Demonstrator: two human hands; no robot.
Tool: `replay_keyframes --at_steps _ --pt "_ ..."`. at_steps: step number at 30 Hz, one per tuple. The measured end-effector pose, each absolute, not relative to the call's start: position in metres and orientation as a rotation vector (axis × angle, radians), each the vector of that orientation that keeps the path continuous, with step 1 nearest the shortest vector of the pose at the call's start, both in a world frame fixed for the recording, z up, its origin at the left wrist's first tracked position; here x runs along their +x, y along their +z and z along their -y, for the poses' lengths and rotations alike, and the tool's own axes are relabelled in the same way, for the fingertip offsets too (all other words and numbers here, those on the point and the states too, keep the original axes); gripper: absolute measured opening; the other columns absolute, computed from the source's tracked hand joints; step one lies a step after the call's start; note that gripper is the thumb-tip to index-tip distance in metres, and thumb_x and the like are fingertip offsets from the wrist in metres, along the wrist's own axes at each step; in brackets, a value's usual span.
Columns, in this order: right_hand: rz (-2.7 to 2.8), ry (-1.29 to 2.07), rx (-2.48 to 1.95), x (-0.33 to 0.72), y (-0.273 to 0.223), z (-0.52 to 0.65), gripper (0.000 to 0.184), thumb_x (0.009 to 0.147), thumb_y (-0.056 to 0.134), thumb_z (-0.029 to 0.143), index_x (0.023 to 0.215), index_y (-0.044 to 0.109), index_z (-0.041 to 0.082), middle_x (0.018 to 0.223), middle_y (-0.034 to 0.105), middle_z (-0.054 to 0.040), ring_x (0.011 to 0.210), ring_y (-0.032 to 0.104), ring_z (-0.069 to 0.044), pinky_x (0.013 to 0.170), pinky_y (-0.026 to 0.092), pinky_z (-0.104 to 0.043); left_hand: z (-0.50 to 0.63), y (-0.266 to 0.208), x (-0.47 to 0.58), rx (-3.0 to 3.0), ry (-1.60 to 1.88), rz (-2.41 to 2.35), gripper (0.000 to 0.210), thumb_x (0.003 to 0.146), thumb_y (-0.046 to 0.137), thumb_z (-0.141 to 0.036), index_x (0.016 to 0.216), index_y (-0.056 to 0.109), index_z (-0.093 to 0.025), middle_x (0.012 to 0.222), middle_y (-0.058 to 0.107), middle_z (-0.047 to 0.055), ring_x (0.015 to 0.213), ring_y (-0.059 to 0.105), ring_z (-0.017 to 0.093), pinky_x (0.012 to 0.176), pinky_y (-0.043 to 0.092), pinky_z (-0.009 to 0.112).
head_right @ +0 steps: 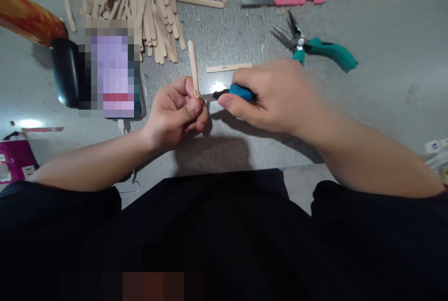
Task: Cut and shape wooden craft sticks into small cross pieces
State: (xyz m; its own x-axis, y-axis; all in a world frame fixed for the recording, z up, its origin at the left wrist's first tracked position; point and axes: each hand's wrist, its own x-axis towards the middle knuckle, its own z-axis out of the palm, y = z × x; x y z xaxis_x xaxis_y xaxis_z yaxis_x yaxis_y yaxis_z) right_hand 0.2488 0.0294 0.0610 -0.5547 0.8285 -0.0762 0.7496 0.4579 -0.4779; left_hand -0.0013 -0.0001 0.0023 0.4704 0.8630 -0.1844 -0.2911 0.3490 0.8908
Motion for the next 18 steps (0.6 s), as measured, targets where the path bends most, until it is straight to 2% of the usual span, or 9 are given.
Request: replay_keyframes --at_steps 5,10,14,18 --pt "2.532 0.775 -1.393 0.247 0.064 -0.031 0.051 0.106 0.048 0.071 0.078 0.041 0.029 0.068 0.049 -0.0025 0.066 0.046 -0.023 0.069 0.024 -0.042 -0.001 0.002 -0.002 0.926 0.845 -0.734 0.066 0.085 0.100 -0.074 0.093 0.055 -0.026 0.059 0.064 -0.006 0.037 0.048 0.008 0.037 0.032 0.024" --pt "2.559 0.843 -1.340 0.248 0.064 -0.029 0.057 0.110 0.049 0.072 0.075 0.038 0.029 0.065 0.045 -0.0019 0.064 0.041 -0.022 0.068 0.023 -0.041 0.001 0.002 -0.001 0.947 0.859 -0.737 0.067 0.085 0.100 -0.073 0.087 0.053 -0.026 0.056 0.056 -0.007 0.040 0.052 0.010 0.039 0.035 0.024" --pt "2.582 0.830 -1.334 0.244 0.059 -0.024 0.058 0.110 0.043 0.076 0.076 0.036 0.029 0.065 0.045 -0.0023 0.065 0.038 -0.022 0.068 0.021 -0.040 0.005 0.005 0.000 0.935 0.877 -0.708 0.067 0.083 0.105 -0.062 0.081 0.050 -0.024 0.059 0.058 -0.006 0.043 0.057 0.010 0.042 0.042 0.024" --pt "2.627 0.877 -1.346 0.240 0.053 -0.021 0.059 0.108 0.039 0.080 0.078 0.039 0.029 0.068 0.049 -0.0031 0.066 0.040 -0.022 0.067 0.023 -0.039 0.008 0.008 0.002 0.887 0.841 -0.714 0.067 0.079 0.109 -0.050 0.077 0.047 -0.024 0.056 0.059 -0.007 0.043 0.055 0.010 0.042 0.042 0.023"
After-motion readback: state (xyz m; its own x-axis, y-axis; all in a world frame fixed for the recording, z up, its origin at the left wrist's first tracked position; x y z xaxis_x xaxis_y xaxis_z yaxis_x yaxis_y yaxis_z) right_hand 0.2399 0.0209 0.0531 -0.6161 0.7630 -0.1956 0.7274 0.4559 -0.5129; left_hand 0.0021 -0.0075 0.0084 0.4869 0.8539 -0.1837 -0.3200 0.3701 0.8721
